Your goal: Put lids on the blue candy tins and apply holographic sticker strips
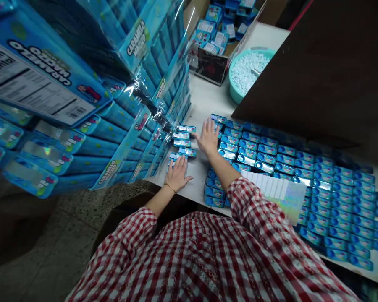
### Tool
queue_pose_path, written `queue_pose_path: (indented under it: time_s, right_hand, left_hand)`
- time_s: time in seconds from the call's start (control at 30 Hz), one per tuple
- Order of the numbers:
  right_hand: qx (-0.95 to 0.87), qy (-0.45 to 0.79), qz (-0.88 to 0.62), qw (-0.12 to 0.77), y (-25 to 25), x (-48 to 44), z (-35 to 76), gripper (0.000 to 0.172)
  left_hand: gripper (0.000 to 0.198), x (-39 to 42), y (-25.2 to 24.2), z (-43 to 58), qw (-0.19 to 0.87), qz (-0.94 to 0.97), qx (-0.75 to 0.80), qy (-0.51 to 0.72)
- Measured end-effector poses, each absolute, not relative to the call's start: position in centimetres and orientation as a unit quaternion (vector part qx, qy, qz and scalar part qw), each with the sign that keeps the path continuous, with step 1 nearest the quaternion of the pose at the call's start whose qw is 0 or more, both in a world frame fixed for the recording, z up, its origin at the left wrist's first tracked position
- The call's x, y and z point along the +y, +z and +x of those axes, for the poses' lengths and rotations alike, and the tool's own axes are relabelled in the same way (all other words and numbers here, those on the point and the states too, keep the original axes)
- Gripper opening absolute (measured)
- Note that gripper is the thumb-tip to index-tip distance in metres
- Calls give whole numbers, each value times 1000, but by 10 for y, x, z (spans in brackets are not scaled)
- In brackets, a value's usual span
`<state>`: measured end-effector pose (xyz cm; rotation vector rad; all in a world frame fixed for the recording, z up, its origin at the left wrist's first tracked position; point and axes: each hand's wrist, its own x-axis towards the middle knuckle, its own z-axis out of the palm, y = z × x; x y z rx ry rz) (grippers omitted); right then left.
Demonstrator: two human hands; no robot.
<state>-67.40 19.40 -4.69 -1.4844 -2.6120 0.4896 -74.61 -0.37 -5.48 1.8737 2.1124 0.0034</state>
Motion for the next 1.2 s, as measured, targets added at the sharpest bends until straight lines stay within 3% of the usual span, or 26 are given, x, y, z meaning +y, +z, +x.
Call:
queue_pose_path:
  time_s: [0.2,0.37,0.47,0.6,0.73,0.93,1.2]
  right_hand:
    - [-842,174,-508,48,-60,228,-687,78]
    - [-821,284,-489,71,-33,241,-696,65]
    - [-787,287,-526,148,-15,241,-621,58]
    - [-733,203,-596,258,-1,199,-456,48]
    - [-691,155,-652,273,3,141,-328,36]
    - [-744,137,-625,190,-2,138,-271,32]
    - [-846,109,-521,-29,-23,161,-265,37]
  left_hand:
    - [72,-2,-55,-744,144,656,741,-12]
    - [72,-3,-56,-747,148,650,745,-5]
    - [73,-4,-55,-741,153,634,757,39]
    - [64,5,-50,-703,181,646,727,145]
    - [49,38,-31,-638,232,722,619,206]
    - [45,106,-9,-533,223,771,570,179]
    - [15,137,-31,-459,261,673,680,129]
